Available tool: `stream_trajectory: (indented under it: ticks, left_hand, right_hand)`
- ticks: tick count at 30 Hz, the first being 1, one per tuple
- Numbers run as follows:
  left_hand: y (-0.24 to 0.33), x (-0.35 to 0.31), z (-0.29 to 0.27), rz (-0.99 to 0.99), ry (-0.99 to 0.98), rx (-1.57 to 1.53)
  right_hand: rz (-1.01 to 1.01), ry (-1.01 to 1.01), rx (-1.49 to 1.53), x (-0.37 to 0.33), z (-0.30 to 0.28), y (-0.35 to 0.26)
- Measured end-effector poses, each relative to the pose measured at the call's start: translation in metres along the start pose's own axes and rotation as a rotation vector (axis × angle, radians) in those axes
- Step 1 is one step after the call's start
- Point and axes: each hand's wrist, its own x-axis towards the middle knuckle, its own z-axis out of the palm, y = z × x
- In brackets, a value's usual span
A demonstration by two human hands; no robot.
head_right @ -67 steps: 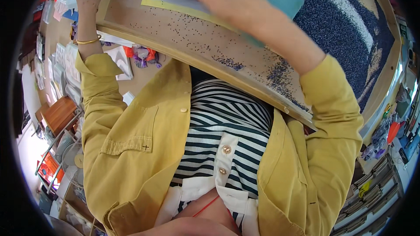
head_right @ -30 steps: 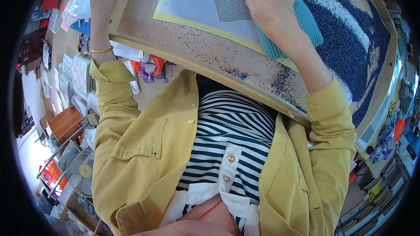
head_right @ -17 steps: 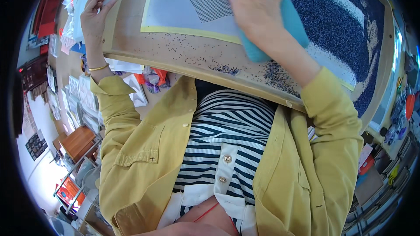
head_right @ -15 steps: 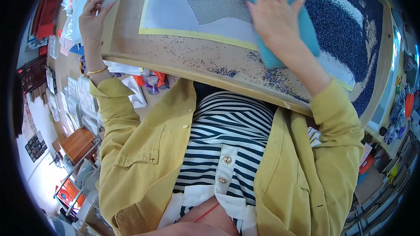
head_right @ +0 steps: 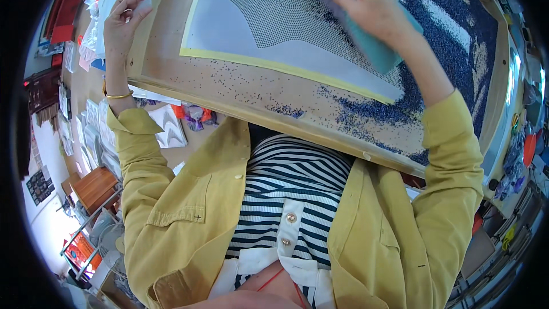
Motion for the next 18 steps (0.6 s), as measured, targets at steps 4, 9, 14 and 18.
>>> stream_trajectory:
  ticks: [4, 9, 14, 18]
  left_hand:
    - [0.003, -0.007, -0.003, -0.003, 0.038, 0.008]
    - [0.000, 0.006, 0.006, 0.071, 0.041, -0.070]
    - [-0.008, -0.008, -0.004, 0.015, 0.050, -0.134]
    - [0.011, -0.003, 0.002, -0.023, 0.017, -0.120]
  right_hand:
    - [-0.408, 0.103, -0.453, -0.009, 0.042, -0.034]
    - [-0.214, 0.013, 0.034, 0.078, 0.039, -0.006]
    - [-0.574, -0.202, 0.272, 0.068, 0.039, -0.079]
    - [-1.091, 0.000, -0.080, 0.100, 0.092, -0.087]
